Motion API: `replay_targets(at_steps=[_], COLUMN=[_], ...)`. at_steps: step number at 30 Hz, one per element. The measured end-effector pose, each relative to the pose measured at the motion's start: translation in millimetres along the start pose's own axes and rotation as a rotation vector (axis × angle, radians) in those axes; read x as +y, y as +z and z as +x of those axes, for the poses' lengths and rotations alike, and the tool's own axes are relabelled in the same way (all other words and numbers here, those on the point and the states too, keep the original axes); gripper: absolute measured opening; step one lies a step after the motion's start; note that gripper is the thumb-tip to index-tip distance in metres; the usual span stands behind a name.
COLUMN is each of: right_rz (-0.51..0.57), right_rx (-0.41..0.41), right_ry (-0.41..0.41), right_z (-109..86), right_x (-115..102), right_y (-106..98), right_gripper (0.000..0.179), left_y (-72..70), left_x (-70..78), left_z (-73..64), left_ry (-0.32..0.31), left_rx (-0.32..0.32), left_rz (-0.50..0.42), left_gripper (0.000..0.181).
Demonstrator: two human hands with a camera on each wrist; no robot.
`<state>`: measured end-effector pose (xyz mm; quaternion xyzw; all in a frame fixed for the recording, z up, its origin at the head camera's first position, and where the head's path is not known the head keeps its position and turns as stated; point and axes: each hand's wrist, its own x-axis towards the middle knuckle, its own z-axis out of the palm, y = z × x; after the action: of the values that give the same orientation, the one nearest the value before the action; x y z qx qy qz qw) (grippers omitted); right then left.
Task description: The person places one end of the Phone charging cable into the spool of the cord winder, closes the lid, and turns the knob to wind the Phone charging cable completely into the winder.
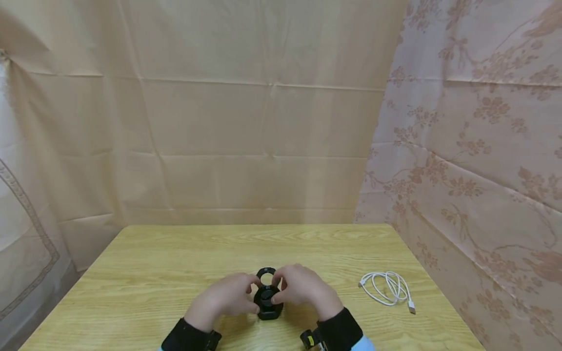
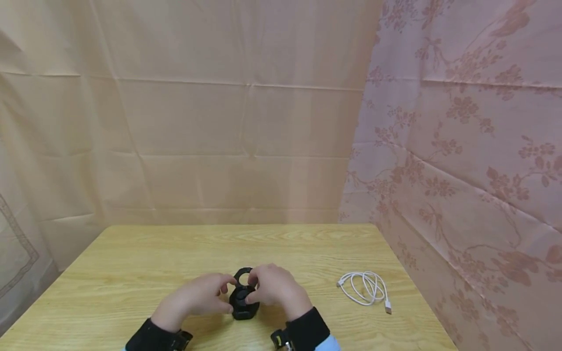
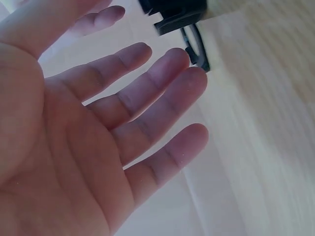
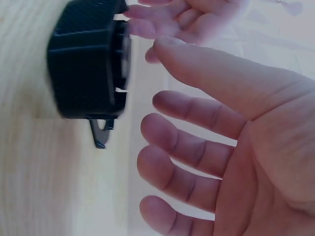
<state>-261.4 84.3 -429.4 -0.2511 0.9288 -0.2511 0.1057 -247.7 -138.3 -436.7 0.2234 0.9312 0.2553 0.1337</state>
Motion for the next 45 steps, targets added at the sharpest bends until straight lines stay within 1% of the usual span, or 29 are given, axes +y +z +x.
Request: replay_targets(at_steps=[4,8,10,13,16,19,22,26,28,32,38,41,45], right_rz=[0.047,0.083,0.097,0.105,0.091,0.070,0.064,0.063,0.055,0.017,-0.056,-0.059,-0.054], right_rx=[0.021,0.047,0.063,0.104,0.166,0.250,0.329,0.433,0.485,0.561,0.618,0.638,0.653], right_ry=[-0.034,-0.074,-0.098,-0.142,-0.179,-0.202,-0.199,-0.156,-0.130,-0.097,-0.063,-0.035,-0.007], right_z=[-3.2,-7.6,-11.0,-16.4,-22.0,-26.7,-31.4,-38.2,-41.6,-49.1,-57.0,-60.5,-65.6], right_x=[1.5,2.8,3.0,3.0,3.0,4.1,7.3,13.8,18.1,30.2,51.4,61.9,74.3], right_y=[-8.7,-19.1,-24.6,-32.4,-39.2,-44.6,-49.3,-55.1,-58.4,-64.6,-70.0,-73.3,-76.5], right_gripper=[0.032,0.032,0.031,0.031,0.031,0.031,0.031,0.031,0.032,0.034,0.033,0.033,0.031], left_y=[-6.6,-13.4,-16.3,-18.9,-20.0,-20.4,-21.2,-21.5,-21.4,-20.9,-19.7,-17.9,-13.6], left_x=[1.9,5.7,8.3,12.1,14.9,16.8,19.5,22.2,22.5,21.9,21.2,22.5,24.9], left_z=[-4.2,-9.4,-12.1,-14.8,-15.5,-14.5,-13.8,-14.0,-14.4,-14.0,-10.5,-7.2,-3.1], left_ry=[0.019,0.034,0.049,0.090,0.140,0.171,0.178,0.170,0.175,0.194,0.221,0.233,0.251], left_rx=[0.031,0.061,0.086,0.155,0.259,0.364,0.441,0.499,0.518,0.548,0.581,0.577,0.552], left_rz=[0.005,0.016,0.031,0.069,0.119,0.157,0.161,0.156,0.161,0.179,0.183,0.191,0.186], left_gripper=[0.047,0.051,0.053,0.052,0.048,0.047,0.046,0.044,0.044,0.043,0.046,0.047,0.048])
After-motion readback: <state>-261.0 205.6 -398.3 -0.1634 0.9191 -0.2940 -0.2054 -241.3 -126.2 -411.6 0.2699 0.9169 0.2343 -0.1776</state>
